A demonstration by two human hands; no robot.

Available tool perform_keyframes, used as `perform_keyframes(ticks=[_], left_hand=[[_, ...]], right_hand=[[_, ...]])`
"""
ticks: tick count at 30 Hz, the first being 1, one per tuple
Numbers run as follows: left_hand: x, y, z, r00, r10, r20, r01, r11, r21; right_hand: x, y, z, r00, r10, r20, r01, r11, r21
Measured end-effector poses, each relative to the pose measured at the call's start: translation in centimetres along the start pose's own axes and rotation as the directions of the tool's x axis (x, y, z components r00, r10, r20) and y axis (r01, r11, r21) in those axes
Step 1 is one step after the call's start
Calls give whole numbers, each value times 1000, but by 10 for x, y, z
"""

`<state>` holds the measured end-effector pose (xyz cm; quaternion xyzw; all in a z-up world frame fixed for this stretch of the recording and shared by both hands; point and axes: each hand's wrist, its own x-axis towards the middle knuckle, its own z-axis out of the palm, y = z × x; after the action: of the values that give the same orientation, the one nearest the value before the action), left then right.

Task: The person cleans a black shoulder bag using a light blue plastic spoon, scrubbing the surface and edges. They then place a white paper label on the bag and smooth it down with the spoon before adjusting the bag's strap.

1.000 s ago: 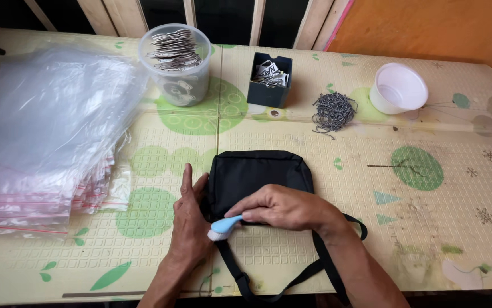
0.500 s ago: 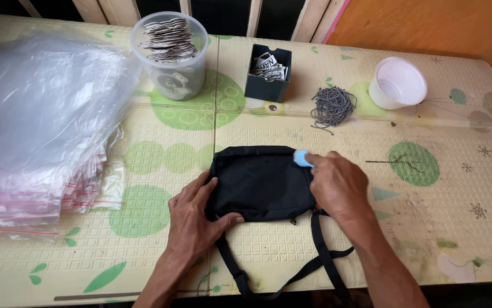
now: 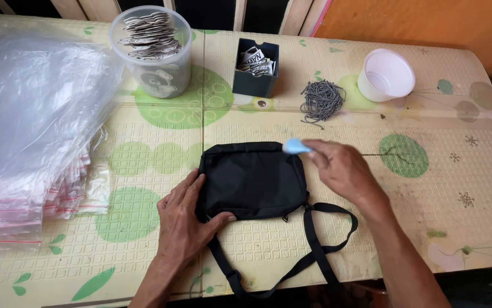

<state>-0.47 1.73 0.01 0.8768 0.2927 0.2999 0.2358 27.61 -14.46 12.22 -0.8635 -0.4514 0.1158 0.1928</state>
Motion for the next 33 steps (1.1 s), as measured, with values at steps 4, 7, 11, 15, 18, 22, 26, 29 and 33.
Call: perform_keyframes(ticks=[4, 7, 11, 15, 18, 22, 26, 29, 33], left_hand=[[0, -3, 1, 1000, -18, 21, 18, 1000, 2], [0, -3, 2, 1000, 16, 14, -17, 1000, 13], [1, -2, 1, 1000, 15, 21, -15, 1000, -18], [-2, -8, 4, 999, 33, 16, -33, 999, 13], [1, -3, 1, 1000, 8, 31, -8, 1000, -7], [0, -1, -3, 1000, 11, 15, -11, 1000, -12], [3, 7, -10, 992, -94, 80, 106, 982, -155], [4, 10, -12, 991, -102, 92, 117, 978, -173], [3, 13, -19, 992, -83, 90, 97, 983, -157]], right_hand=[[-26, -20, 7, 786, -144, 601, -134, 910, 393], [-24, -27, 28, 807, -241, 539, -128, 820, 557], [-12, -24, 45, 963, -205, 177, 127, 919, 374], [-18, -45, 26, 638, -501, 585, -33, 741, 670], [9, -31, 64, 986, -164, 35, 148, 950, 274], [-4, -56, 50, 884, -252, 393, 89, 918, 387], [9, -45, 56, 882, -302, 361, 37, 810, 585], [9, -35, 72, 968, -190, 161, 86, 860, 503], [-15, -82, 55, 727, -460, 510, -83, 679, 730]])
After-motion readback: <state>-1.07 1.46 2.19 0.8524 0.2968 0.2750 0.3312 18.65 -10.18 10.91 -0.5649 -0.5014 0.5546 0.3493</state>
